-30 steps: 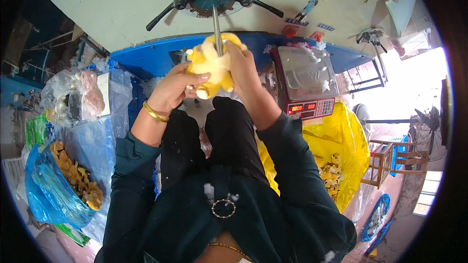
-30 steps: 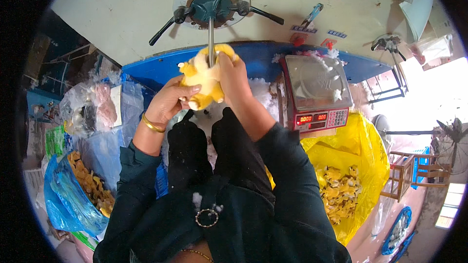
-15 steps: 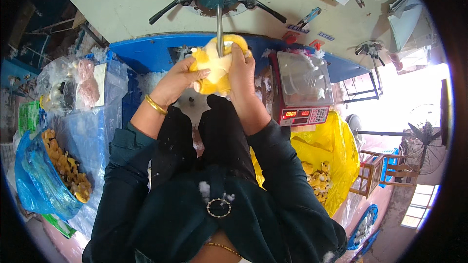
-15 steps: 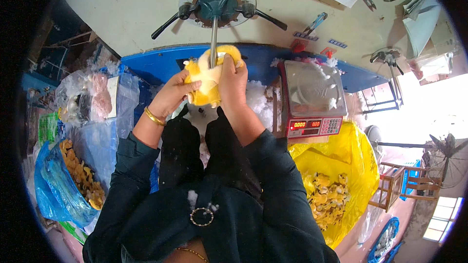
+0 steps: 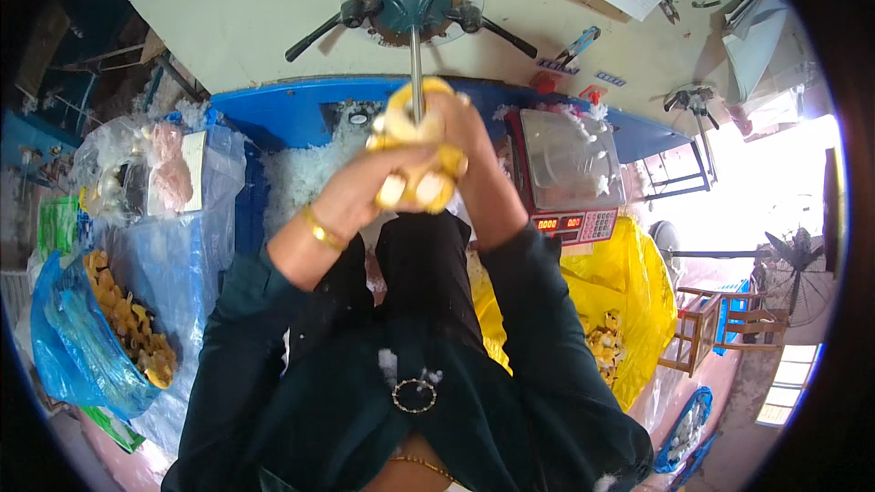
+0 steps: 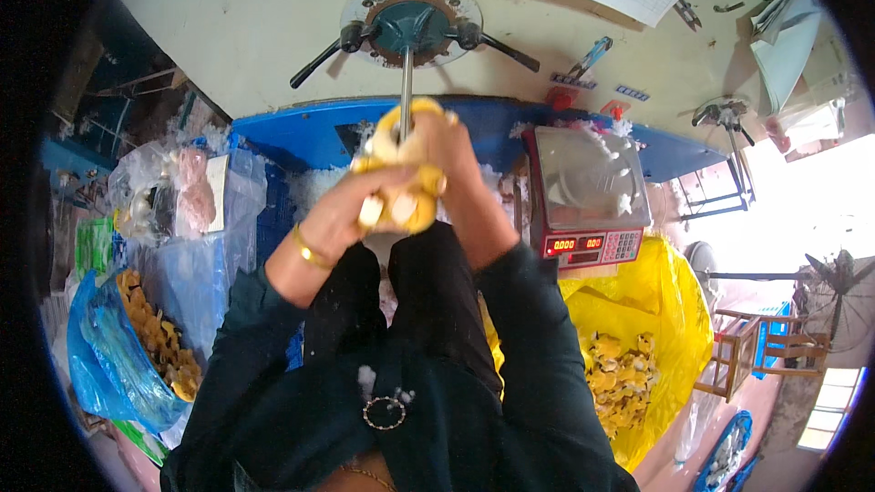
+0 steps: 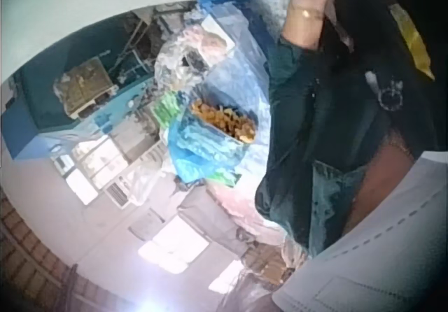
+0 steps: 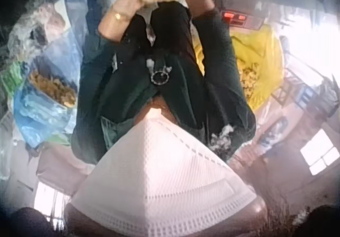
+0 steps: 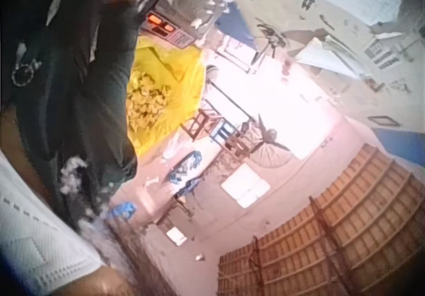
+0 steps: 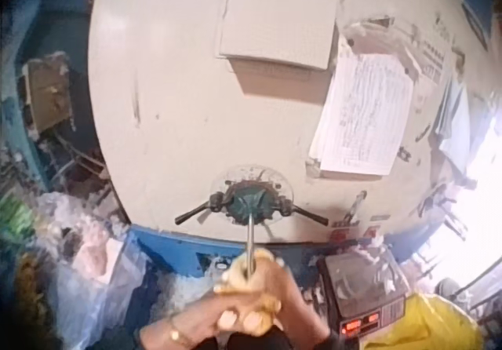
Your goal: The person sits on the floor and repeatedly shapes a yellow malleable material using a vertical metal rod. They pick up portions of the material, press and mold it around the rod, then place the shaped pieces into a yellow bag.
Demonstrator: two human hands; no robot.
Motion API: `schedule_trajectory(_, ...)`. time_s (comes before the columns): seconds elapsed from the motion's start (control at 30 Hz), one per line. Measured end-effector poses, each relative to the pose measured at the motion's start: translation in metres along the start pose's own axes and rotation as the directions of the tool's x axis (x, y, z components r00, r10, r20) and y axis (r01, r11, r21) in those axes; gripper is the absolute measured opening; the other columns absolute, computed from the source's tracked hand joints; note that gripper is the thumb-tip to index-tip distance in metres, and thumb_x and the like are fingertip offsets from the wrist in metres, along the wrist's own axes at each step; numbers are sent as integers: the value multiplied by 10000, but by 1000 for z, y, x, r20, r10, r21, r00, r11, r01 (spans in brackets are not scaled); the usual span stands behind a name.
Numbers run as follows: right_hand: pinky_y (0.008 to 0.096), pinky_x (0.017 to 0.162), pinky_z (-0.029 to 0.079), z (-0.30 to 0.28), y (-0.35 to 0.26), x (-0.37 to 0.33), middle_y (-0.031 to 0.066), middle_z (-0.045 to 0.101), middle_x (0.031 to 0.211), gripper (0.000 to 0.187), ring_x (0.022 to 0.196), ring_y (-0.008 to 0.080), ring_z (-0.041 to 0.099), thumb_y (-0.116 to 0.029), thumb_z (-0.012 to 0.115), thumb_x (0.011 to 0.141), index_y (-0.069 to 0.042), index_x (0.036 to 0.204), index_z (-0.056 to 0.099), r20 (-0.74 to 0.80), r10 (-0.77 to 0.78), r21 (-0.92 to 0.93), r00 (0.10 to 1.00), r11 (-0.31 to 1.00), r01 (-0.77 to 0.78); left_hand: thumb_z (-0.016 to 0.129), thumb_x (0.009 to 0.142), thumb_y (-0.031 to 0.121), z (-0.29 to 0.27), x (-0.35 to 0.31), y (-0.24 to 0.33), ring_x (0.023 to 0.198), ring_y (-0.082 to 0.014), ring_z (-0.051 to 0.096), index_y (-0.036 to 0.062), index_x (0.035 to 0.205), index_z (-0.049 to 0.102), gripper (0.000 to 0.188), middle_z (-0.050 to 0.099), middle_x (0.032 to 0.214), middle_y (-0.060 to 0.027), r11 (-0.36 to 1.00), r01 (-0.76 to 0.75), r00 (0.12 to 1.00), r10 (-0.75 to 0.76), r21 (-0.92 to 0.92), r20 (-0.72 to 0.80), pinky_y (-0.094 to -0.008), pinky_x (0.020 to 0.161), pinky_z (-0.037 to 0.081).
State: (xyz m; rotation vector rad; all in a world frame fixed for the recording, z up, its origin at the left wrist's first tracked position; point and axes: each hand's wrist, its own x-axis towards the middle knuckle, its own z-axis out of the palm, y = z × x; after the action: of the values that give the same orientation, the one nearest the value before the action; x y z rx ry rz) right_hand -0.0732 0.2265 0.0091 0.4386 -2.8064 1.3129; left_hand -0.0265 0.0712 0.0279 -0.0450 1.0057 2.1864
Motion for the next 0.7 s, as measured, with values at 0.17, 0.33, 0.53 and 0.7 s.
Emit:
schedule_trajectory(0.17, 348, 640, 543, 6, -2, 26, 98, 679, 806, 284, 690, 209, 674, -285, 553, 850, -24, 873, 664, 140, 374, 851, 917, 428, -304, 684, 837, 118, -3, 23, 23, 864, -230, 689, -62, 1190, 528, 426, 658, 1030, -154, 993, 116, 993, -116, 0, 24, -334, 786, 576)
schedule_trajectory(0.33, 338, 668, 553, 18, 14, 18, 98, 692, 837, 252, 744, 219, 690, -261, 573, 835, -32, 896, 661, -14, 194, 626, 981, 767, -143, 656, 860, 120, -3, 3, 19, 917, -240, 681, -46, 1199, 524, 400, 659, 1040, -156, 995, 92, 985, -87, -28, 147, -325, 812, 566)
schedule_trajectory(0.53, 329, 617, 542, 12, -50, -19, 115, 667, 805, 283, 710, 209, 675, -225, 448, 908, -12, 813, 609, 17, 424, 917, 905, 355, -183, 691, 855, 157, -8, -14, 20, 909, -239, 685, -16, 1182, 531, 403, 652, 1059, -141, 986, 153, 988, -151, 66, -31, -310, 785, 569)
schedule_trajectory(0.7, 322, 628, 538, 16, -58, -23, 110, 645, 800, 246, 712, 210, 664, -210, 495, 886, 11, 864, 598, -34, 479, 928, 877, 341, -150, 693, 852, 162, -7, -25, 23, 902, -230, 683, -13, 1184, 546, 403, 656, 1062, -133, 983, 139, 990, -142, 118, 16, -307, 784, 564)
